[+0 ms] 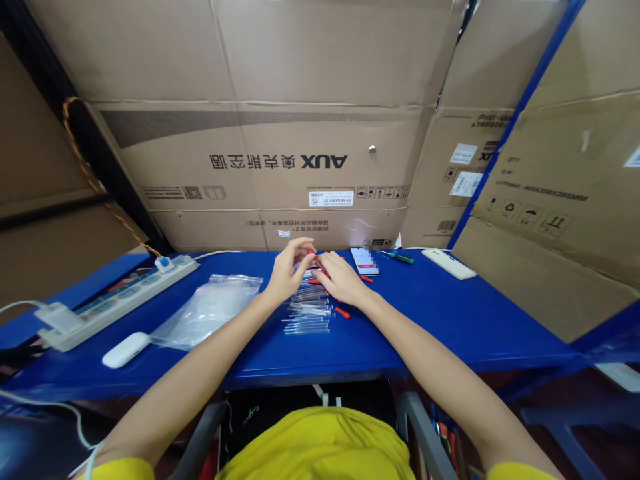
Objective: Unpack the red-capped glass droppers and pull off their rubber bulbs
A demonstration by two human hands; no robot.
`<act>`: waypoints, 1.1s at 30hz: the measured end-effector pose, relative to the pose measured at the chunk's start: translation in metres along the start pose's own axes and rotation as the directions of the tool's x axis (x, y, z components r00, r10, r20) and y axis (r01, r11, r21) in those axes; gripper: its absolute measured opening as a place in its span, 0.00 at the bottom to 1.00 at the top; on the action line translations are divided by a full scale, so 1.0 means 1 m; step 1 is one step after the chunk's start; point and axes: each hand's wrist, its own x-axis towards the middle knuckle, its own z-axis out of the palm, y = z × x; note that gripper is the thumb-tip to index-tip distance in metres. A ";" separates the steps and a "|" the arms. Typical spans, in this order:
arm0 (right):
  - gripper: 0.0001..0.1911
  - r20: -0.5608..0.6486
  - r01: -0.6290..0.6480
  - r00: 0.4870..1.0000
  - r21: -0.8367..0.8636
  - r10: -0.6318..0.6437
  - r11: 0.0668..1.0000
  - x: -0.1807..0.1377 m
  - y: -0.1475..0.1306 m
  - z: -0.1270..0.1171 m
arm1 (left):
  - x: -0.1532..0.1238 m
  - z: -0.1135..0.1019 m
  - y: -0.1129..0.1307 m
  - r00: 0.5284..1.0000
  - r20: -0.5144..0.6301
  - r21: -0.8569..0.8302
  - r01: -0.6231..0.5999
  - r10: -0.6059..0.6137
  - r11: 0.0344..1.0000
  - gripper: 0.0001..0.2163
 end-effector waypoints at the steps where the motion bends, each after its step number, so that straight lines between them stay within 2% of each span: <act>1: 0.15 -0.001 -0.013 1.000 -0.032 0.013 0.999 0.001 -0.003 0.002 | 0.001 0.000 0.001 1.000 -0.021 -0.030 0.015 -0.016 0.999 0.14; 4: 0.16 0.025 -0.132 0.990 -0.141 0.137 0.981 0.002 -0.009 0.003 | 0.004 -0.002 0.003 1.000 -0.022 0.013 0.002 -0.002 1.000 0.12; 7: 0.18 0.100 -0.196 0.968 -0.282 0.232 0.939 0.003 -0.009 0.000 | 0.006 -0.010 -0.002 0.994 0.082 0.195 -0.087 0.073 0.977 0.11; 9: 0.18 0.149 -0.171 0.958 -0.382 0.244 0.908 0.002 -0.006 -0.003 | 0.006 -0.017 -0.008 0.973 0.223 0.305 -0.127 0.059 0.944 0.13; 12: 0.16 0.215 -0.086 0.954 -0.473 0.210 0.877 0.001 -0.001 -0.007 | 0.005 -0.028 -0.018 0.908 0.417 0.432 -0.167 -0.032 0.886 0.14; 15: 0.17 0.242 0.013 0.962 -0.500 0.126 0.866 0.000 -0.003 -0.009 | 0.002 -0.031 -0.024 0.858 0.507 0.524 -0.236 -0.077 0.818 0.15; 17: 0.18 0.245 0.056 0.966 -0.505 0.080 0.861 0.001 -0.006 -0.010 | 0.001 -0.030 -0.025 0.843 0.532 0.563 -0.278 -0.083 0.778 0.16; 20: 0.19 0.282 0.059 0.954 -0.502 0.099 0.863 0.002 -0.009 -0.012 | 0.003 -0.031 -0.023 0.833 0.548 0.581 -0.313 -0.077 0.751 0.17; 26: 0.18 0.333 0.044 0.933 -0.485 0.138 0.874 -0.002 0.009 -0.017 | 0.013 -0.050 -0.019 0.815 0.575 0.560 -0.331 -0.069 0.759 0.19; 29: 0.19 0.304 0.047 0.946 -0.481 0.116 0.876 -0.004 0.012 -0.015 | 0.013 -0.052 -0.015 0.829 0.556 0.535 -0.297 -0.065 0.791 0.20; 33: 0.22 0.174 -0.012 0.978 -0.513 0.118 0.858 -0.003 0.000 -0.011 | 0.010 -0.044 -0.010 0.871 0.488 0.516 -0.233 -0.060 0.824 0.21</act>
